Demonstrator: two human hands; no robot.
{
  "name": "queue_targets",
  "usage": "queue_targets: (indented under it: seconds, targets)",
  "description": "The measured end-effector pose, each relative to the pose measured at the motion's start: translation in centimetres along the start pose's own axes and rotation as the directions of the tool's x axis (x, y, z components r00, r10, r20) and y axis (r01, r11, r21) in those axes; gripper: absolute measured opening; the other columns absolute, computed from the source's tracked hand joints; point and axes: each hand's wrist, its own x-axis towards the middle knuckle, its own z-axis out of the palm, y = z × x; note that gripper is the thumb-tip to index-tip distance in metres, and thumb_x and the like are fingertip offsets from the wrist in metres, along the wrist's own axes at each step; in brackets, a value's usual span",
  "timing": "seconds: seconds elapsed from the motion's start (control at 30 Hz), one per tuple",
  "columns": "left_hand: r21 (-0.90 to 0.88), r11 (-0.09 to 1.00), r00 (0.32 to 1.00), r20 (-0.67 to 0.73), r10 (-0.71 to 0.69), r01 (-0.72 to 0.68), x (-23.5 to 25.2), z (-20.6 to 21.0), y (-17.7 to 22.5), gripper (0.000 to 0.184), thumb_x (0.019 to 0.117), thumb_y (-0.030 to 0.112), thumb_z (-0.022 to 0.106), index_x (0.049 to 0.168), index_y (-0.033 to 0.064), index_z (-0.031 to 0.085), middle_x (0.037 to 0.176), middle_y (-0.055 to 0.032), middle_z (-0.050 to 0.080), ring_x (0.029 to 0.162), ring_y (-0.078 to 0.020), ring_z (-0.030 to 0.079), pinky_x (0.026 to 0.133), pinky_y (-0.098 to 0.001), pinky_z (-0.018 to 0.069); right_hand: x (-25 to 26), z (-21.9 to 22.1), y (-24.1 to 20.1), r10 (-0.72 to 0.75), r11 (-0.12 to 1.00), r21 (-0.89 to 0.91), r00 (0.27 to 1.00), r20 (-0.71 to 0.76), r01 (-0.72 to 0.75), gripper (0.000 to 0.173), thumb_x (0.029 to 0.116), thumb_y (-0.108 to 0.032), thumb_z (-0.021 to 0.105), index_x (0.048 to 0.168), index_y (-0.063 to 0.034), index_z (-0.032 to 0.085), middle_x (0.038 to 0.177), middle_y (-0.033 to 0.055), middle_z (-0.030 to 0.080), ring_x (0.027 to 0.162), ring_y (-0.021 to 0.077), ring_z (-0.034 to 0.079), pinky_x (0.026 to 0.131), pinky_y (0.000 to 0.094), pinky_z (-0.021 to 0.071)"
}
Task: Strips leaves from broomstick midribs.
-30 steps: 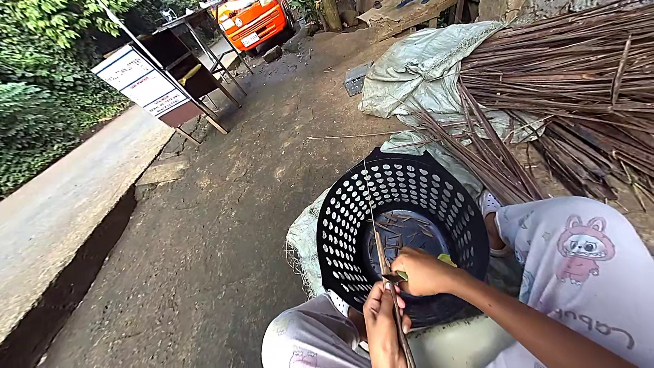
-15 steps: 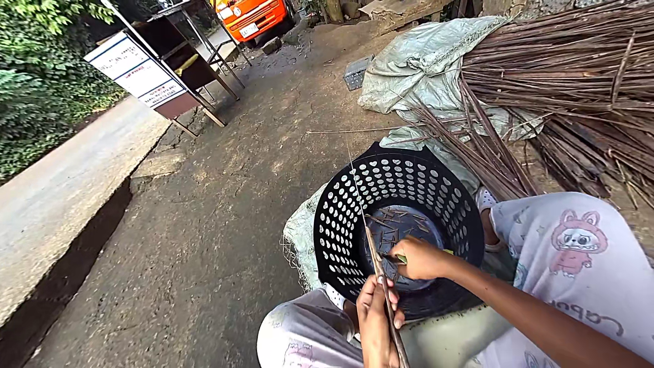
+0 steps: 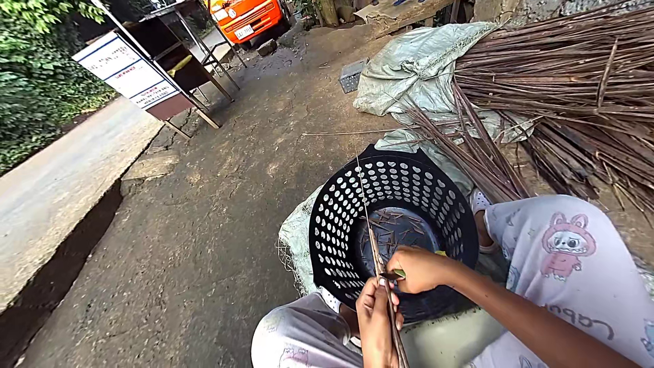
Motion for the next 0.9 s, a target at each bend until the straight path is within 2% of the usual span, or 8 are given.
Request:
queue_targets:
  seconds: [0.17, 0.27, 0.4, 0.53, 0.63, 0.7, 0.8, 0.9]
  targets:
    - [0.03, 0.999, 1.0, -0.002, 0.014, -0.014, 0.3, 0.0, 0.0, 0.033, 0.1043, -0.008, 0.028, 0.087, 0.0039, 0.053, 0.057, 0.0089, 0.054, 0.043, 0.0075, 0.047, 0.043, -0.0077, 0.0394, 0.0, -0.2, -0.7, 0.061, 0.995, -0.073, 0.995, -0.077, -0.067, 0.02, 0.0964, -0.002, 0.061, 0.107, 0.0128, 0.068, 0.106, 0.0329, 0.066, 0.107, 0.0481, 0.06, 0.092, 0.0611, 0.0413]
    - [0.055, 0.998, 1.0, 0.006, 0.006, -0.006, 0.4, 0.2, -0.3, 0.03, 0.1039, -0.009, 0.029, 0.088, 0.0033, 0.052, 0.058, 0.009, 0.054, 0.044, 0.0076, 0.047, 0.044, -0.0075, 0.0392, 0.5, 0.3, -0.6, 0.111, 0.992, -0.033, 0.973, -0.203, -0.12, 0.023, 0.0965, -0.004, 0.06, 0.11, 0.0127, 0.069, 0.108, 0.0343, 0.067, 0.11, 0.0507, 0.061, 0.093, 0.0633, 0.0411]
    - [0.066, 0.998, 1.0, -0.023, 0.002, 0.0, 0.7, 0.1, -0.2, 0.03, 0.1044, -0.008, 0.029, 0.089, 0.0026, 0.052, 0.058, 0.0089, 0.053, 0.043, 0.0072, 0.046, 0.043, -0.0075, 0.0385, 1.3, 0.2, -0.9, 0.154, 0.986, -0.021, 0.963, -0.22, -0.163, 0.025, 0.0983, -0.005, 0.058, 0.114, 0.0111, 0.068, 0.112, 0.0337, 0.066, 0.113, 0.0497, 0.06, 0.094, 0.0622, 0.0407]
    - [0.113, 0.992, 0.998, 0.015, -0.058, 0.056, 0.1, 0.5, -0.7, 0.028, 0.1043, -0.008, 0.03, 0.09, 0.0011, 0.052, 0.058, 0.0089, 0.051, 0.044, 0.0071, 0.046, 0.045, -0.0083, 0.0405, 2.3, -0.1, -0.4, 0.322, 0.945, 0.207, 0.833, -0.449, -0.254, 0.026, 0.1007, -0.004, 0.054, 0.119, 0.0109, 0.066, 0.113, 0.0351, 0.066, 0.115, 0.0504, 0.061, 0.097, 0.0615, 0.043]
    - [0.103, 0.988, 0.993, 0.006, -0.115, 0.113, 0.3, 0.3, -1.1, 0.029, 0.1054, -0.007, 0.028, 0.09, 0.0007, 0.051, 0.058, 0.0081, 0.049, 0.043, 0.0063, 0.045, 0.044, -0.0084, 0.0399, 2.2, -2.1, 0.5, 0.382, 0.919, 0.288, 0.79, -0.48, -0.27, 0.026, 0.1016, -0.005, 0.053, 0.119, 0.0107, 0.065, 0.115, 0.0333, 0.065, 0.115, 0.0469, 0.06, 0.096, 0.0581, 0.0425]
    - [0.023, 0.988, 0.988, 0.001, -0.156, 0.156, 0.6, 0.1, -0.9, 0.033, 0.1066, -0.005, 0.023, 0.089, 0.003, 0.05, 0.055, 0.0088, 0.05, 0.042, 0.0066, 0.047, 0.042, -0.0078, 0.0392, 1.5, -2.6, 0.8, 0.328, 0.935, 0.273, 0.842, -0.428, -0.225, 0.025, 0.0994, -0.003, 0.054, 0.116, 0.0125, 0.065, 0.111, 0.0326, 0.065, 0.108, 0.0444, 0.06, 0.093, 0.0559, 0.0428]
    - [-0.168, 0.964, 0.978, 0.069, -0.198, 0.208, 1.1, -0.4, -0.9, 0.041, 0.1062, -0.002, 0.016, 0.085, 0.0076, 0.049, 0.052, 0.0097, 0.052, 0.041, 0.0059, 0.05, 0.04, -0.0077, 0.0398, 0.8, -2.4, 0.4, 0.118, 0.99, 0.099, 0.983, -0.137, -0.105, 0.021, 0.0977, 0.001, 0.057, 0.111, 0.0151, 0.065, 0.101, 0.031, 0.063, 0.096, 0.0413, 0.059, 0.086, 0.0545, 0.0431]
    - [-0.409, 0.859, 0.942, 0.259, -0.215, 0.309, 1.7, -1.4, -1.2, 0.046, 0.1039, 0.001, 0.013, 0.081, 0.0106, 0.051, 0.055, 0.0081, 0.057, 0.044, 0.0033, 0.057, 0.042, -0.0084, 0.0449, 1.3, -1.4, 0.3, 0.079, 0.997, -0.008, 0.996, 0.028, -0.079, 0.018, 0.0957, 0.001, 0.059, 0.106, 0.0146, 0.064, 0.1, 0.0303, 0.062, 0.096, 0.0416, 0.058, 0.085, 0.0559, 0.0422]
